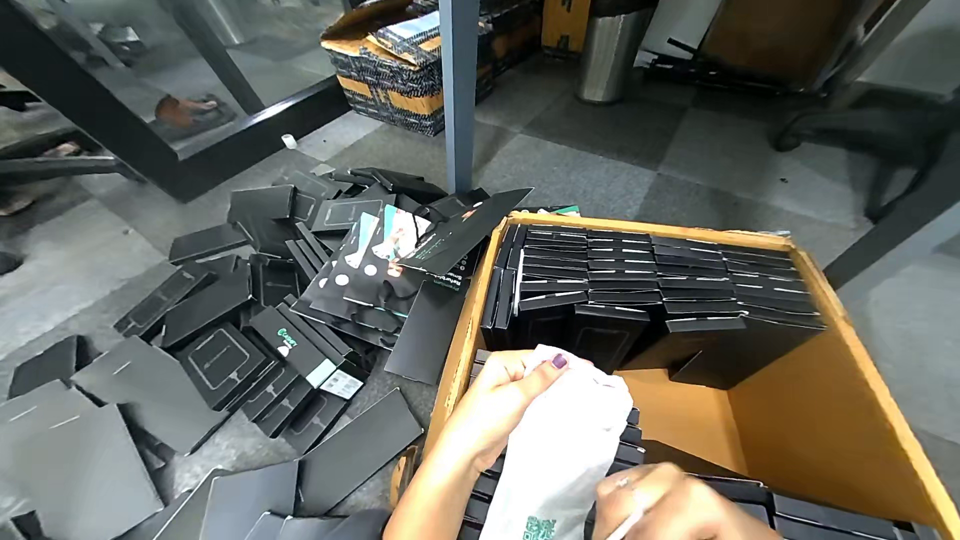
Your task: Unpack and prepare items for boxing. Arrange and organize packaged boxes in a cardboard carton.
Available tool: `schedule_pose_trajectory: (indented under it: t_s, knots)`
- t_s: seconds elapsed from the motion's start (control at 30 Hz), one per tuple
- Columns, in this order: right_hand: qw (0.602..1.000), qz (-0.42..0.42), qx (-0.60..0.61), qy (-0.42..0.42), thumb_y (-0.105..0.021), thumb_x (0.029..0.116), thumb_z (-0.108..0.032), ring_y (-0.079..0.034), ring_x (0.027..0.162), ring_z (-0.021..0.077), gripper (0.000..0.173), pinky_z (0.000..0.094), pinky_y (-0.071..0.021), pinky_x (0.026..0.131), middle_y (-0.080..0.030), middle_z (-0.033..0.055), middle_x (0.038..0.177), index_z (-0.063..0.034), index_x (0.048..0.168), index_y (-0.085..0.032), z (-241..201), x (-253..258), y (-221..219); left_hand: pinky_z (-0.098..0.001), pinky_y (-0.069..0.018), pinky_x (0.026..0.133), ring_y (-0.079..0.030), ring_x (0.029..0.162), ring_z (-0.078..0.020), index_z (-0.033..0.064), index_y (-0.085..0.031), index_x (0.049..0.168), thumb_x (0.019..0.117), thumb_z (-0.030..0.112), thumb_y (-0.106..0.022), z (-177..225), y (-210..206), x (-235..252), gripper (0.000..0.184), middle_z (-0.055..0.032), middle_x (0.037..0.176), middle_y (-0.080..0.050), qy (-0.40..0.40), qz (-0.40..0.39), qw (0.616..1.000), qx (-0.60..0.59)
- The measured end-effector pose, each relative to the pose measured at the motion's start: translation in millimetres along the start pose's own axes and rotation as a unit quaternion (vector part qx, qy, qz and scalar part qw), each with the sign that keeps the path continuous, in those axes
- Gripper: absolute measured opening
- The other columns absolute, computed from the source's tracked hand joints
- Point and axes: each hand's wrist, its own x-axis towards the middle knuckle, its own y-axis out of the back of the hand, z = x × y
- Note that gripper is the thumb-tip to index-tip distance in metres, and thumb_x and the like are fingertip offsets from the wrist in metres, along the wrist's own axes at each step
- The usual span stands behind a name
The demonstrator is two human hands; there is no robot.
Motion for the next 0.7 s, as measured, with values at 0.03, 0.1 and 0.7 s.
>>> schedule_pose_trajectory:
  t_s: [0.03, 0.1, 0.7]
  knots:
    - [0.998, 0.06, -0.022, 0.016, -0.063, 0.1025, -0.033, -0.062, 0.087, 0.0061, 0.031, 0.0188, -0.0473, 0.078, -0.069, 0.0061, 0.088, -0.0035, 0.102, -0.074, -3, -2, 1, -0.0214, -0.0582, 0.066, -0.068, 0.069, -0.0055, 0.0054, -0.073, 0.095, 0.1075, 0.012, -0.045, 1, 0, 0, 0.031, -0.0025, 0.079, -0.073, 0.004, -0.003, 1.0, -0.005]
    - [0.969, 0.205, -0.14, 0.016, -0.057, 0.1056, -0.029, -0.065, 0.094, -0.0039, 0.021, 0.0138, -0.0523, 0.083, -0.072, -0.0082, 0.101, -0.0159, 0.113, -0.071, -5, -4, 5, -0.0216, -0.0583, 0.065, -0.068, 0.067, -0.0054, 0.0062, -0.071, 0.094, 0.1085, 0.014, -0.043, 2, 0, -1, 0.033, -0.002, 0.077, -0.072, 0.016, -0.01, 1.0, -0.008]
    - [0.845, 0.38, -0.375, -0.022, -0.07, 0.0974, -0.026, -0.068, 0.088, -0.0038, 0.034, 0.0126, -0.0574, 0.078, -0.072, -0.0123, 0.102, -0.0213, 0.131, -0.063, 12, -7, 16, -0.0209, -0.0576, 0.077, -0.067, 0.08, -0.0011, 0.0083, -0.067, 0.1, 0.1123, 0.027, -0.025, 3, -10, -3, 0.047, 0.0037, 0.083, -0.069, 0.1, -0.088, 0.99, 0.043]
